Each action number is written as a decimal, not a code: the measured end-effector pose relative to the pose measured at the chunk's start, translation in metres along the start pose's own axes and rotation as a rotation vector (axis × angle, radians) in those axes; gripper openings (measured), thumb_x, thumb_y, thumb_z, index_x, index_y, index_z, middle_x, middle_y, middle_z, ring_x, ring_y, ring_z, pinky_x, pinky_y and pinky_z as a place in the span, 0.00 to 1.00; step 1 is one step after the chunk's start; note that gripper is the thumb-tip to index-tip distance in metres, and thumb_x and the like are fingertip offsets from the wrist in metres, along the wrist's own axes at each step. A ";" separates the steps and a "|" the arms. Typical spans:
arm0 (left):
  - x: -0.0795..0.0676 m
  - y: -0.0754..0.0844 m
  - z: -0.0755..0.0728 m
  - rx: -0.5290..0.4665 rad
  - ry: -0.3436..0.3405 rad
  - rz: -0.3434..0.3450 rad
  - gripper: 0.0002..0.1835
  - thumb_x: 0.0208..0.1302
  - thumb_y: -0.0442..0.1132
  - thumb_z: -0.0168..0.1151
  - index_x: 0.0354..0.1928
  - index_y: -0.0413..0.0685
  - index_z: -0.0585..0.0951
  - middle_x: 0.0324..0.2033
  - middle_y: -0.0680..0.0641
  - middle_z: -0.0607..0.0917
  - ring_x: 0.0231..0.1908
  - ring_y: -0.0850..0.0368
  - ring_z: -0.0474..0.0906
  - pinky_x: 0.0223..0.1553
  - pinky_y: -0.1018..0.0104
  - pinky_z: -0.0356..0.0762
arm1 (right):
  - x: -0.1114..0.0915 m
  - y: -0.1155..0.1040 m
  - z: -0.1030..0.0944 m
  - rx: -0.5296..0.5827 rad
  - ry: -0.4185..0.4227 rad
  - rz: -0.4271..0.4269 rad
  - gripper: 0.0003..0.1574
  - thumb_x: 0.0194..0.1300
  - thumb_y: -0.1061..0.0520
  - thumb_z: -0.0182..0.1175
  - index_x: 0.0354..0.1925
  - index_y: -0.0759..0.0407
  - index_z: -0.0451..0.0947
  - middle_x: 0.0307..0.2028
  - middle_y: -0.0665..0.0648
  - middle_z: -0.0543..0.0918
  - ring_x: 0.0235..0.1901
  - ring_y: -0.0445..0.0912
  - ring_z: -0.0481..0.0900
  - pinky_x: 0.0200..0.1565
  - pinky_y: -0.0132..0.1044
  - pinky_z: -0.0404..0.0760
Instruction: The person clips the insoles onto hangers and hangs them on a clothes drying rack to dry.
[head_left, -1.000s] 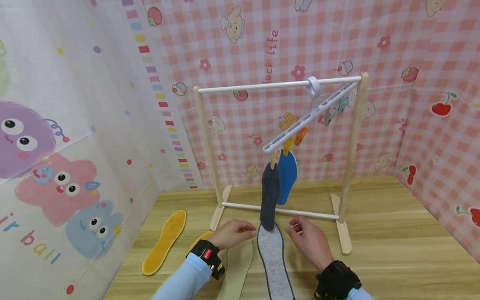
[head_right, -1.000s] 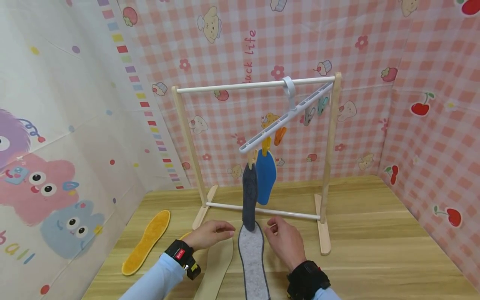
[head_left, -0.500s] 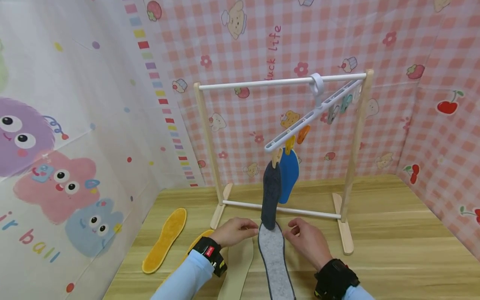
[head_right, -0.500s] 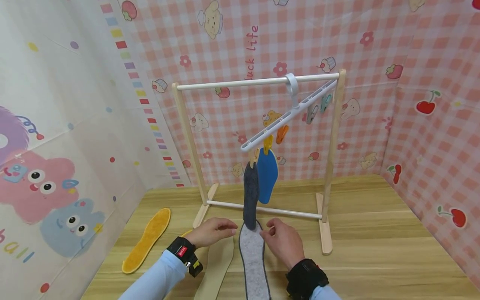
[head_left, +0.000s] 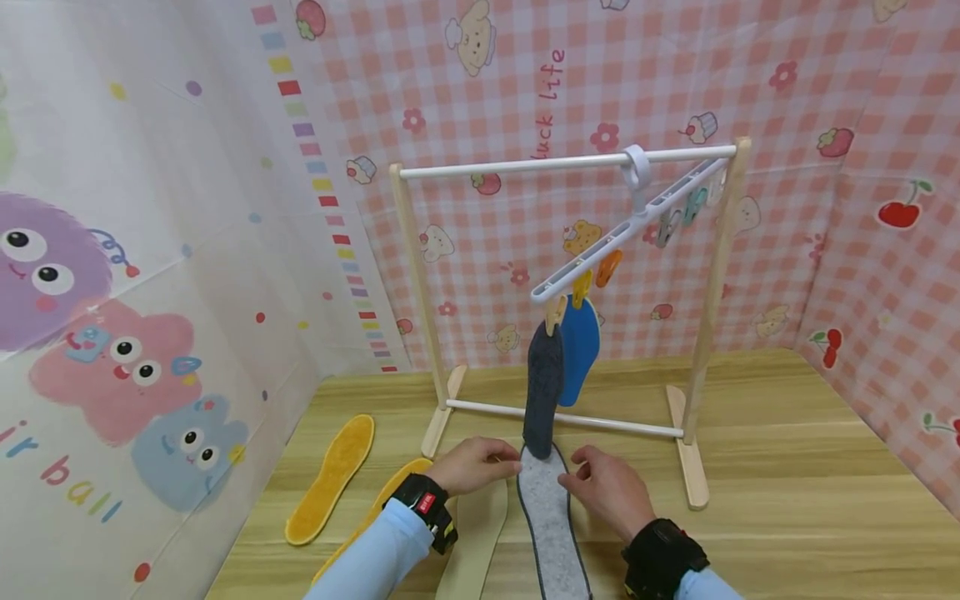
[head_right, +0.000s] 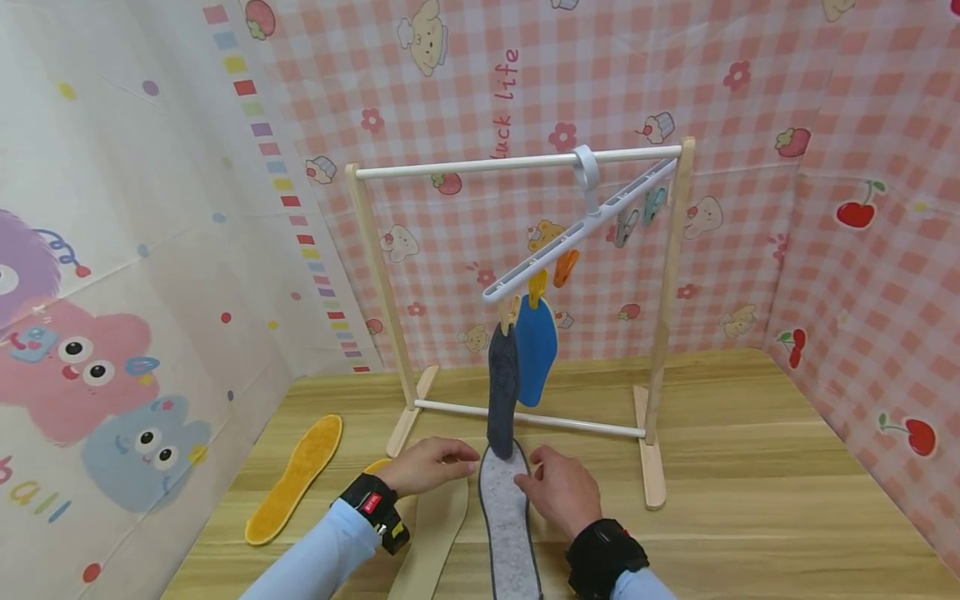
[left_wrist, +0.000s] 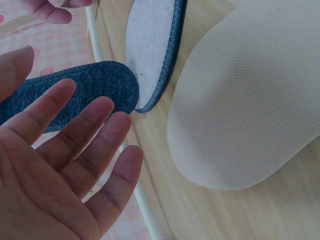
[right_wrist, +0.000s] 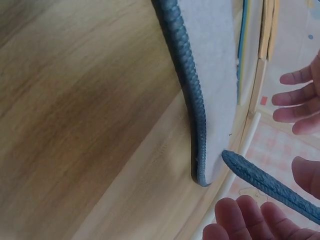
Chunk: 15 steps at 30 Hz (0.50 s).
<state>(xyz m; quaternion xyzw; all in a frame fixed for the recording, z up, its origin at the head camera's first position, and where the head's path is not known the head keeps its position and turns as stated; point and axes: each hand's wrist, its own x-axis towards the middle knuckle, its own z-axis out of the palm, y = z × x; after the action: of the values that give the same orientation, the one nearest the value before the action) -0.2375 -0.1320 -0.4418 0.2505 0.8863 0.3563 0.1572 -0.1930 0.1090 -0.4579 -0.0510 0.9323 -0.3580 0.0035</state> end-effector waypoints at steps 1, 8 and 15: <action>0.000 0.001 0.000 0.003 -0.003 -0.002 0.19 0.73 0.48 0.57 0.55 0.42 0.82 0.46 0.51 0.86 0.49 0.56 0.80 0.49 0.60 0.77 | 0.000 0.000 0.001 -0.008 -0.005 -0.001 0.22 0.62 0.50 0.68 0.48 0.63 0.80 0.32 0.51 0.84 0.30 0.44 0.79 0.33 0.43 0.76; -0.001 0.004 -0.001 0.026 -0.013 -0.005 0.19 0.73 0.47 0.58 0.55 0.41 0.82 0.46 0.51 0.86 0.48 0.57 0.80 0.48 0.61 0.77 | 0.004 -0.006 0.005 -0.096 -0.058 0.010 0.25 0.62 0.48 0.68 0.50 0.64 0.80 0.34 0.54 0.84 0.31 0.47 0.79 0.35 0.45 0.78; 0.000 0.005 -0.001 0.036 -0.016 -0.021 0.19 0.72 0.48 0.58 0.54 0.41 0.83 0.45 0.52 0.86 0.46 0.57 0.80 0.48 0.61 0.77 | 0.007 -0.010 0.009 -0.122 -0.080 -0.011 0.26 0.60 0.47 0.70 0.49 0.64 0.81 0.31 0.53 0.83 0.29 0.46 0.77 0.31 0.43 0.76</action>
<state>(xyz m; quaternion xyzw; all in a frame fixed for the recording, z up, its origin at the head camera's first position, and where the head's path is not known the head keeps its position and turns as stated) -0.2361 -0.1295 -0.4369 0.2470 0.8938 0.3367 0.1635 -0.1985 0.0953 -0.4575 -0.0708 0.9512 -0.2983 0.0356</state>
